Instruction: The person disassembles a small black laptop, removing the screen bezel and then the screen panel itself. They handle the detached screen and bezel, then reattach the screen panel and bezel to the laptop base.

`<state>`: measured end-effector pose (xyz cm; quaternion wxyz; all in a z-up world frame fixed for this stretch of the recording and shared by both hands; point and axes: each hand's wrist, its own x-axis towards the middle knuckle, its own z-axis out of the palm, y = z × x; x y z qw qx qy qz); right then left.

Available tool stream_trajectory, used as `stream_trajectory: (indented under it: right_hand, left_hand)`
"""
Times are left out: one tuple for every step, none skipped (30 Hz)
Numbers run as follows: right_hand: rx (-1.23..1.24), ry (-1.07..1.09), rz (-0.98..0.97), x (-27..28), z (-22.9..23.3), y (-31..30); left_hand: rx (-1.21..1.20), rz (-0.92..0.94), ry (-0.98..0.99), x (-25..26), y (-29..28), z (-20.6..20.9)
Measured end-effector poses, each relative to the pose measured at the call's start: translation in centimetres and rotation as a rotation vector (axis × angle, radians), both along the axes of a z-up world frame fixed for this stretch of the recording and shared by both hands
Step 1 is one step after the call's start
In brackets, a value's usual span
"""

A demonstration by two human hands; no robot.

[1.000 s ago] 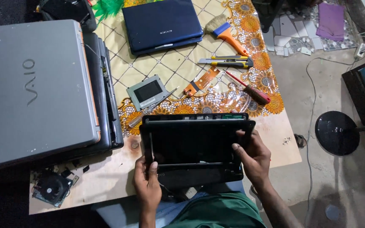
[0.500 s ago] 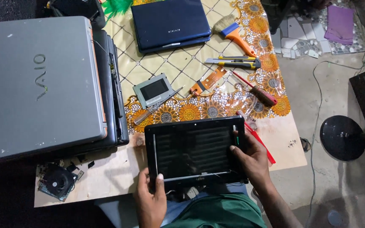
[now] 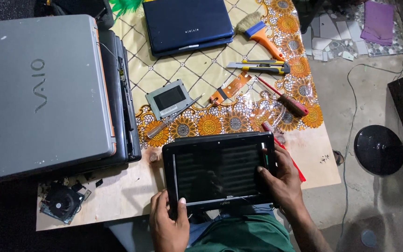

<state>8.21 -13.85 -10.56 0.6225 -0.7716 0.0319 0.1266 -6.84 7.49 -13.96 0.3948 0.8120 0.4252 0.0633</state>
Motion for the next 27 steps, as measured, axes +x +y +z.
stream_trajectory:
  right_hand:
    - [0.000,0.001,0.001,-0.1,-0.1,-0.1]
    - [0.016,0.013,-0.009,-0.1,-0.2,-0.2]
    - [0.031,0.025,-0.018,0.0,-0.2,-0.3]
    - [0.030,0.025,-0.019,0.1,-0.2,-0.3]
    - [0.063,0.079,-0.042,0.2,-0.1,-0.2]
    - [0.095,0.134,-0.065,0.3,0.0,-0.3]
    - [0.092,0.136,-0.067,0.3,0.2,-0.2]
    - [0.102,0.186,-0.094,0.3,0.4,0.0]
    - [0.111,0.237,-0.122,0.3,0.5,0.2]
    - [0.111,0.239,-0.117,0.2,0.9,0.4]
    - [0.117,0.257,-0.112,0.2,1.2,0.5]
    - [0.123,0.275,-0.110,0.1,1.6,0.7]
    - [0.124,0.277,-0.108,0.0,1.4,0.7]
    - [0.132,0.278,-0.121,0.0,1.3,0.7]
    - [0.140,0.279,-0.134,0.0,1.1,0.7]
    - [0.139,0.280,-0.135,0.0,1.4,0.7]
    - [0.123,0.288,-0.120,0.0,1.8,0.8]
    - [0.107,0.295,-0.104,0.1,2.1,0.9]
    - [0.107,0.294,-0.103,0.2,1.6,0.6]
    - [0.072,0.263,-0.086,0.2,1.0,0.4]
    - [0.037,0.231,-0.068,0.2,0.5,0.1]
    - [0.036,0.232,-0.068,0.2,0.5,0.0]
    - [0.006,0.191,-0.051,0.2,0.4,-0.1]
    - [-0.024,0.152,-0.031,0.2,0.2,-0.1]
    - [-0.024,0.154,-0.028,0.0,-0.5,-0.5]
    - [-0.009,0.085,-0.011,-0.1,-1.3,-0.9]
    - [0.007,0.015,0.007,-0.2,-2.1,-1.3]
  left_hand:
    - [0.000,0.001,0.001,-0.2,0.0,-0.2]
    - [0.011,-0.011,-0.020,-0.3,0.0,-0.4]
    - [0.021,-0.023,-0.041,-0.4,0.0,-0.6]
    - [0.020,-0.024,-0.041,-0.2,0.0,-0.2]
    - [-0.003,-0.014,0.013,0.0,0.0,0.1]
    - [-0.028,-0.003,0.069,0.2,-0.1,0.4]
    - [-0.030,-0.004,0.070,0.2,-0.1,0.1]
    - [-0.015,-0.010,0.046,0.1,0.0,-0.1]
    - [0.000,-0.015,0.022,0.0,0.1,-0.3]
    - [0.000,-0.010,0.024,-0.1,0.0,-0.4]
    - [0.001,0.006,0.018,-0.2,0.0,-0.4]
    - [0.003,0.018,0.012,-0.3,0.0,-0.5]
    - [0.004,0.020,0.013,-0.4,0.0,-0.5]
    - [-0.008,0.022,0.034,-0.5,0.0,-0.6]
    - [-0.019,0.024,0.056,-0.5,0.0,-0.7]
    - [-0.020,0.024,0.056,-0.4,0.1,-0.3]
    - [-0.027,0.013,0.077,-0.2,0.1,0.1]
    - [-0.034,0.004,0.096,0.0,0.1,0.4]
    - [-0.035,0.004,0.095,0.2,0.1,0.7]
    - [-0.015,-0.016,0.132,0.3,0.1,1.1]
    - [0.005,-0.036,0.170,0.5,0.2,1.4]
    - [0.005,-0.036,0.171,0.6,0.2,1.4]
    - [0.035,-0.045,0.156,0.6,0.2,1.5]
    - [0.066,-0.051,0.144,0.5,0.2,1.5]
    - [0.067,-0.049,0.146,0.3,0.1,1.3]
    - [0.094,-0.058,0.093,0.1,0.1,1.1]
    - [0.121,-0.067,0.040,-0.1,0.1,0.9]
